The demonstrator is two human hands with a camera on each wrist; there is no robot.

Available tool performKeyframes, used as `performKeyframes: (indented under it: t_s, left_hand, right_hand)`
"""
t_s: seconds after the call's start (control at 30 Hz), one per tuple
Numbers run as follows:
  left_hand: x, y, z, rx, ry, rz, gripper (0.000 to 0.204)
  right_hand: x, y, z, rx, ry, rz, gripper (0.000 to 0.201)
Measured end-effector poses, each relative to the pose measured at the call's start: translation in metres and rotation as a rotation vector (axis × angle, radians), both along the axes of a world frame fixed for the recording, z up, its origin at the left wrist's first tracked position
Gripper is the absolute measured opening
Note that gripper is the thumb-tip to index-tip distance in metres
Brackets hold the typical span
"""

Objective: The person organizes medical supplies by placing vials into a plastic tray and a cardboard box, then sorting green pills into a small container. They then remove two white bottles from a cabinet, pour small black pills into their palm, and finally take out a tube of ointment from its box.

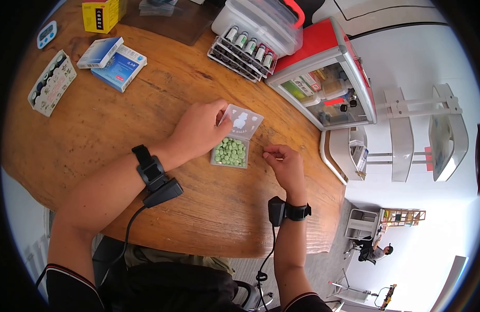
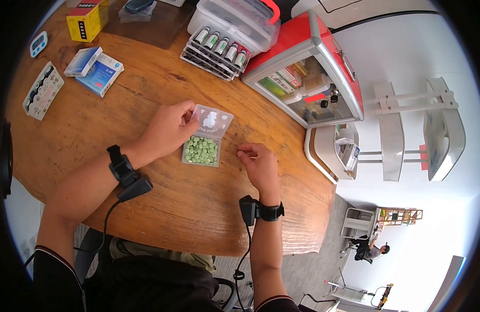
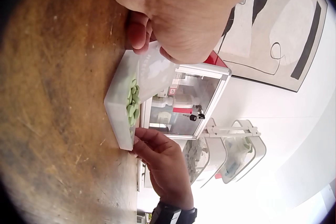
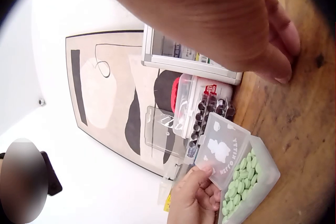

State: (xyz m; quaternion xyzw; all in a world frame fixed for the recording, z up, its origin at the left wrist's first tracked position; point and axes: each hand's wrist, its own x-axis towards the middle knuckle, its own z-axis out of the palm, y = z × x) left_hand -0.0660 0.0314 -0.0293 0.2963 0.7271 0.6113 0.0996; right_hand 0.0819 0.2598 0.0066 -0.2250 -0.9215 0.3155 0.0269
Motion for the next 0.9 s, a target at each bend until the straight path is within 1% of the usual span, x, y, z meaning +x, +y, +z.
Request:
performKeyframes:
  t_s: [0.13,0.2,0.23,0.3,0.33,0.4,0.43,0.5,0.53,0.6,0.63,0.7,0.73,0.8,0.83,0.87,0.9]
  left_hand:
    - [-0.001,0.001,-0.004,-0.003,0.032,0.0,0.014]
    - [0.0,0.001,-0.001,0.002,0.036,0.011,0.014]
    - [0.0,0.0,-0.001,0.007,0.037,0.021,0.014]
    - [-0.001,0.0,-0.005,-0.005,0.011,0.019,0.014]
    - [-0.001,0.002,-0.006,-0.012,-0.01,0.008,0.014]
    - [0.0,0.002,-0.004,-0.007,-0.025,-0.009,0.014]
    - [0.0,0.001,-0.002,-0.006,-0.038,-0.013,0.014]
    - [0.001,0.002,-0.001,0.008,-0.014,-0.007,0.014]
    - [0.001,0.001,-0.002,0.02,0.003,0.003,0.014]
    - [0.0,0.003,-0.004,0.013,0.007,0.018,0.013]
    - [0.0,0.002,-0.006,0.009,0.006,0.025,0.013]
    - [-0.001,0.001,-0.007,0.002,-0.007,0.018,0.013]
    - [-0.001,0.003,-0.006,0.0,-0.011,0.005,0.012]
    - [-0.001,0.004,-0.007,-0.003,-0.01,-0.012,0.012]
    - [-0.002,0.003,-0.006,-0.01,-0.009,-0.017,0.012]
    - [-0.002,0.003,-0.004,-0.023,0.015,-0.04,0.012]
    - [0.0,0.001,-0.002,-0.019,0.014,-0.022,0.012]
  right_hand:
    - [-0.001,0.0,0.002,-0.014,-0.034,-0.02,0.016]
    - [-0.002,-0.007,0.006,-0.106,0.026,-0.062,0.013]
    - [-0.001,-0.012,0.01,-0.109,0.024,-0.058,0.013]
    - [0.002,-0.034,0.033,-0.404,0.229,-0.092,0.014]
    - [0.002,-0.045,0.043,-0.403,0.226,-0.1,0.014]
    - [0.0,-0.063,0.056,-0.468,0.277,0.002,0.016]
    - [-0.003,-0.064,0.051,-0.464,0.282,-0.001,0.016]
    - [-0.011,-0.062,0.035,-0.449,0.124,0.046,0.018]
    - [-0.01,-0.059,0.026,-0.451,0.129,0.05,0.018]
    - [-0.008,-0.055,0.006,-0.214,0.188,-0.027,0.021]
    - [-0.006,-0.051,0.0,-0.219,0.184,-0.019,0.021]
    - [0.004,-0.044,-0.005,-0.117,0.173,-0.084,0.027]
    - [0.007,-0.041,-0.007,-0.114,0.173,-0.095,0.027]
    - [0.01,-0.043,-0.01,0.36,0.167,0.036,0.039]
    - [0.012,-0.043,-0.016,0.355,0.181,0.013,0.039]
    - [0.014,-0.044,-0.026,0.376,0.18,0.102,0.045]
    - [0.015,-0.047,-0.032,0.394,0.184,0.184,0.052]
